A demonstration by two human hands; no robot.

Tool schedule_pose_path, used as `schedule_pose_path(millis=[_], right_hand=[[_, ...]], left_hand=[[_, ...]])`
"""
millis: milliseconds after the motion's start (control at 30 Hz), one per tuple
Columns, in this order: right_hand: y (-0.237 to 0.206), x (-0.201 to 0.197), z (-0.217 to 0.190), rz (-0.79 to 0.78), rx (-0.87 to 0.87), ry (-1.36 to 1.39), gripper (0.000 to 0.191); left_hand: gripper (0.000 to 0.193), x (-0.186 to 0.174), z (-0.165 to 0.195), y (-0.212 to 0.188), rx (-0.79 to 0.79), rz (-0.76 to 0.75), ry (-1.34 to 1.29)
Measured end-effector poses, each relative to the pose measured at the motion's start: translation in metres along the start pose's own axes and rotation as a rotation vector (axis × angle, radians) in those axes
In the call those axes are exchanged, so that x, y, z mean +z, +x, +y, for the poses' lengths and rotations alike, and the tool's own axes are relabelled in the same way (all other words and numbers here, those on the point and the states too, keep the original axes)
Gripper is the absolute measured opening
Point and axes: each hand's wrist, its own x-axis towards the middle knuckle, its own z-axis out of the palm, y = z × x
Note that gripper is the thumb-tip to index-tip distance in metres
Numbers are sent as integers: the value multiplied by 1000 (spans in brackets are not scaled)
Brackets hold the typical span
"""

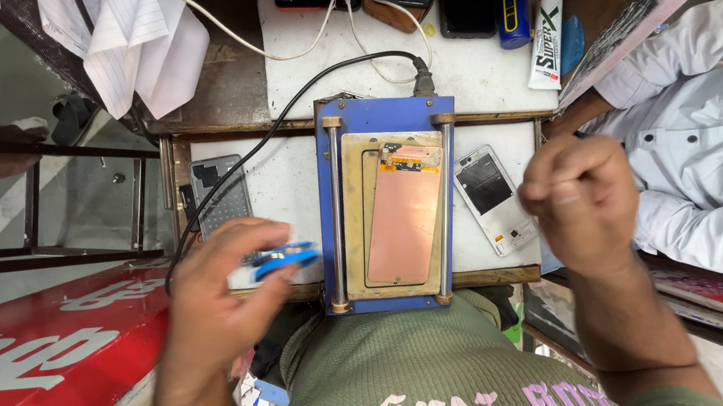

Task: The person places a phone into a heated screen separator machine and adjusts it, then removes the phone and peels off the separated back panel. They apply adhesive tape to the panel, position it on the phone body, and use a screwdriver-like prying tool to press and trim along the edges of the assembled phone.

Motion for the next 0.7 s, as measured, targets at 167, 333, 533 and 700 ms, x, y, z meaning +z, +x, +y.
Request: schedule_pose_path(millis=[167,333,533,700], right_hand=[[27,-10,4,-503,-92,-859,25],[66,0,32,-387,111,-938,35],[99,20,51,-452,183,-956,35],[115,37,49,-557,255,-958,34]], left_hand=[[26,-33,-26,-4,-147,53,-107],[19,-24,-54,16,-234,-1,-84],[17,-15,-77,8,-343,-1,-126],[18,-13,-82,-14,-424,14,-99]])
